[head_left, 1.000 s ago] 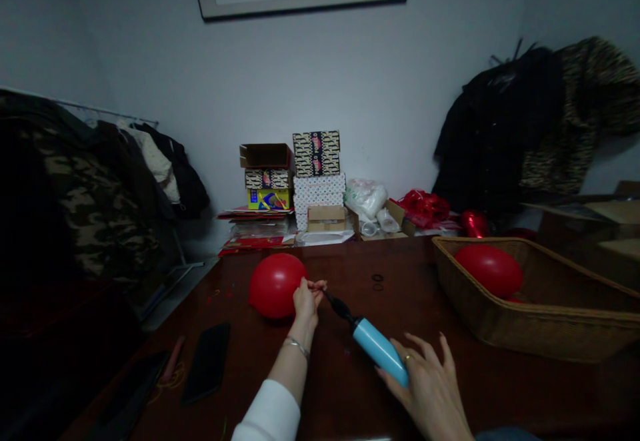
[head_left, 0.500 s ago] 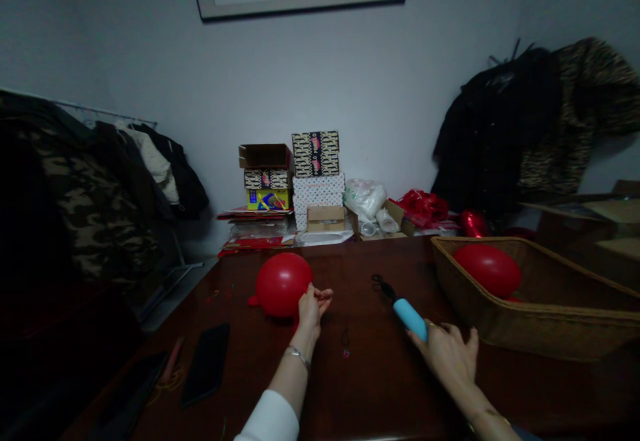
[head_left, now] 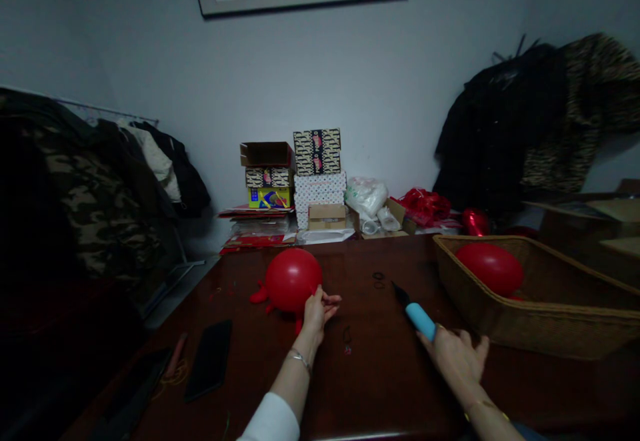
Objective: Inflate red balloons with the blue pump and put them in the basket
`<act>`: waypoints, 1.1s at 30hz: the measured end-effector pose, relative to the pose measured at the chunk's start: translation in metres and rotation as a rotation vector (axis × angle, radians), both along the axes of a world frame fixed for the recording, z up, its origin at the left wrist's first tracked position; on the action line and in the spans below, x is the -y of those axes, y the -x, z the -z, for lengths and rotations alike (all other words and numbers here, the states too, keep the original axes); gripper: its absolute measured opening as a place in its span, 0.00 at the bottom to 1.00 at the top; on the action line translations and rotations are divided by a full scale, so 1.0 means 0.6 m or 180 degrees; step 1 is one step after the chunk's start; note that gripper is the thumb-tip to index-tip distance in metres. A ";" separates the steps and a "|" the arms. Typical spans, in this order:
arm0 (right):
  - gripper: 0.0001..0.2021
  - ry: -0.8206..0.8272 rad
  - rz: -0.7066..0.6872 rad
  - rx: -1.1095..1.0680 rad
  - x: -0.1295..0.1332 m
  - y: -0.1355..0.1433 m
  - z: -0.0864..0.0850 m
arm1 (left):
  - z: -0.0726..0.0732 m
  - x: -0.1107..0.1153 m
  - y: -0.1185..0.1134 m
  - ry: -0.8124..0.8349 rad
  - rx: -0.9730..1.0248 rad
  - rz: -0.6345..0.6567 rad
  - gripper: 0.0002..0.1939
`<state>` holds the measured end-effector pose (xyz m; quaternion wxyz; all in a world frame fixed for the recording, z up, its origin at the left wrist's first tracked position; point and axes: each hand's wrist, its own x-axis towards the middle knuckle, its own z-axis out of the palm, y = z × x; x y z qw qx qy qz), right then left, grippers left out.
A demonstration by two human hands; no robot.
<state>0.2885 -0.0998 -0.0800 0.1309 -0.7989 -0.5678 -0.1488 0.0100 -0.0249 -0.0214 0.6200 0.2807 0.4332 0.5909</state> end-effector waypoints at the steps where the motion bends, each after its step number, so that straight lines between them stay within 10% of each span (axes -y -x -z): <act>1: 0.18 0.0016 0.0006 0.0009 0.000 -0.001 0.002 | 0.000 0.001 0.000 0.0011 -0.0007 0.0007 0.16; 13: 0.32 -0.0323 0.0106 0.0300 0.000 0.023 0.006 | -0.003 0.010 0.007 0.0027 -0.0047 0.0117 0.16; 21: 0.29 -0.1302 -0.1094 0.0311 -0.009 0.047 -0.003 | -0.005 0.015 0.009 -0.0004 -0.0295 0.0379 0.22; 33: 0.39 -0.1422 -0.2135 0.0179 -0.001 0.178 -0.122 | -0.044 0.053 0.010 -0.0339 -0.0413 0.1894 0.22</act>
